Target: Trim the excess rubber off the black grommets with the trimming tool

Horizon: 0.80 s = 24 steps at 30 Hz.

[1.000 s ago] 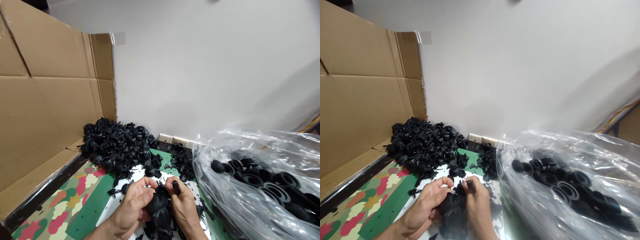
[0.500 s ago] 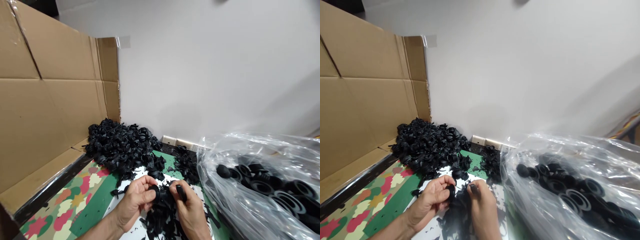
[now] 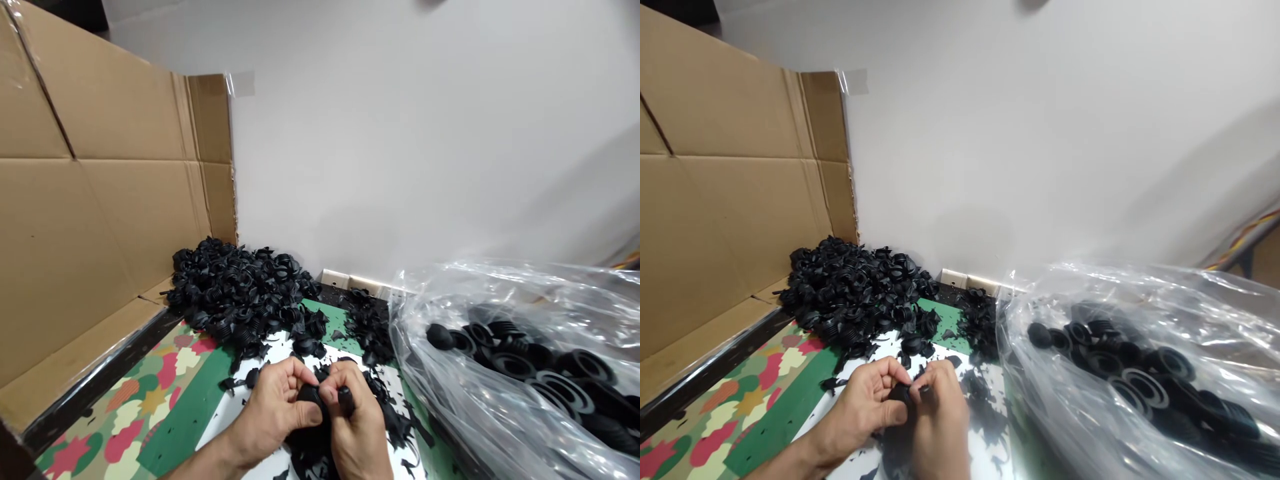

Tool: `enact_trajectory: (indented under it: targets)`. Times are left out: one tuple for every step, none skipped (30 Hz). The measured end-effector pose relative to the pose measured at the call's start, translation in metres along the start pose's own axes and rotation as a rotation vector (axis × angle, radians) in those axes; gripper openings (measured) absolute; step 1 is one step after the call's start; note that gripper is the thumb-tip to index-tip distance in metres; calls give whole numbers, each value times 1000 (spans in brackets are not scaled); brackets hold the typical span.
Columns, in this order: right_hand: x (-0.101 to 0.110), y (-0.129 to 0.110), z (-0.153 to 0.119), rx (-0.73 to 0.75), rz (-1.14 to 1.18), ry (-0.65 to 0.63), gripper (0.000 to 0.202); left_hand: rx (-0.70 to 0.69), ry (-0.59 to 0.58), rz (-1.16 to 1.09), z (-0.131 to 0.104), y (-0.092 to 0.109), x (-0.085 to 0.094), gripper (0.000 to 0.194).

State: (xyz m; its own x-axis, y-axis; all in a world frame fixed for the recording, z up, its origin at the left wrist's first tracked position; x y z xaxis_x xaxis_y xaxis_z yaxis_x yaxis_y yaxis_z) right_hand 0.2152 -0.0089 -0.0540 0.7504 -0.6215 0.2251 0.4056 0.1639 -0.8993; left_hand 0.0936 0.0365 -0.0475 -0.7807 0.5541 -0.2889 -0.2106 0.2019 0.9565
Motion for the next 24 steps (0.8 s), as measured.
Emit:
enact_trajectory:
  targets:
    - [5, 4, 4, -62, -40, 55, 23, 20, -30, 19, -2, 1, -2, 45]
    - [11, 9, 9, -123, -74, 103, 21, 43, -58, 25, -3, 1, -4, 45]
    - [19, 15, 14, -181, -107, 162, 18, 55, -78, 18, -4, 1, -5, 46]
    - [28, 20, 19, -233, -139, 215, 21, 58, -90, 1, -4, 0, -5, 47]
    - [35, 24, 23, -272, -165, 235, 23, 32, -75, -20, -4, 1, -4, 47]
    - [40, 28, 25, -296, -178, 225, 26, 6, -56, -47, -3, 0, -2, 47]
    - [43, 29, 27, -310, -182, 198, 30, -12, -49, -72, -2, 0, 0, 48]
    - [44, 30, 27, -315, -180, 165, 32, -27, -46, -95, 0, -1, 2, 47]
    - [44, 29, 26, -316, -175, 132, 35, -39, -47, -118, 1, -2, 3, 47]
    - [42, 28, 24, -314, -166, 104, 38, -46, -49, -139, 2, -2, 4, 46]
    - [41, 27, 23, -312, -154, 87, 40, -48, -43, -163, 3, -3, 5, 46]
    - [39, 25, 21, -307, -138, 76, 40, -43, -24, -192, 4, -4, 6, 46]
    - [38, 24, 19, -299, -121, 73, 39, -23, 15, -227, 5, -4, 7, 47]
    - [36, 24, 18, -288, -106, 71, 37, 12, 68, -262, 6, -6, 8, 48]
    - [35, 23, 16, -273, -93, 64, 35, 51, 126, -293, 8, -7, 9, 48]
    - [33, 23, 14, -253, -81, 45, 32, 86, 181, -319, 9, -8, 10, 47]
    - [31, 22, 12, -230, -69, 14, 29, 114, 223, -336, 10, -10, 11, 46]
    - [27, 20, 9, -203, -50, -33, 26, 135, 246, -343, 11, -11, 12, 45]
    - [22, 17, 6, -184, -20, -87, 24, 150, 253, -343, 12, -12, 12, 43]
    - [16, 15, 3, -178, 21, -144, 22, 163, 251, -341, 13, -14, 12, 42]
    - [11, 11, 0, -177, 66, -203, 21, 177, 250, -338, 13, -15, 12, 41]
    - [6, 9, -3, -189, 112, -252, 22, 190, 250, -335, 13, -17, 11, 40]
    - [1, 7, -6, -199, 147, -290, 22, 202, 249, -336, 12, -18, 11, 40]
    - [-2, 6, -7, -213, 169, -310, 20, 204, 242, -331, 11, -19, 10, 41]
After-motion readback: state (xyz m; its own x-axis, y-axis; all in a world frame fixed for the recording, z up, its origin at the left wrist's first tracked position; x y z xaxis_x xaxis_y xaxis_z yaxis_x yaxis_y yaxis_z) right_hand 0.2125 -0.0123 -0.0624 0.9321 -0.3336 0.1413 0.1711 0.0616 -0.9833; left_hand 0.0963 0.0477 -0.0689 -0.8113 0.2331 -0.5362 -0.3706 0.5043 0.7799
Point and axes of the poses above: each hand's wrist, its own z-axis towards the middle knuckle, its own x-axis out of the back of the hand, y = z × x, the point moved 3 cm from there along z, towards the middle knuckle, and after that the axes turned 6 degrees about -x, right-handed, at the moved point
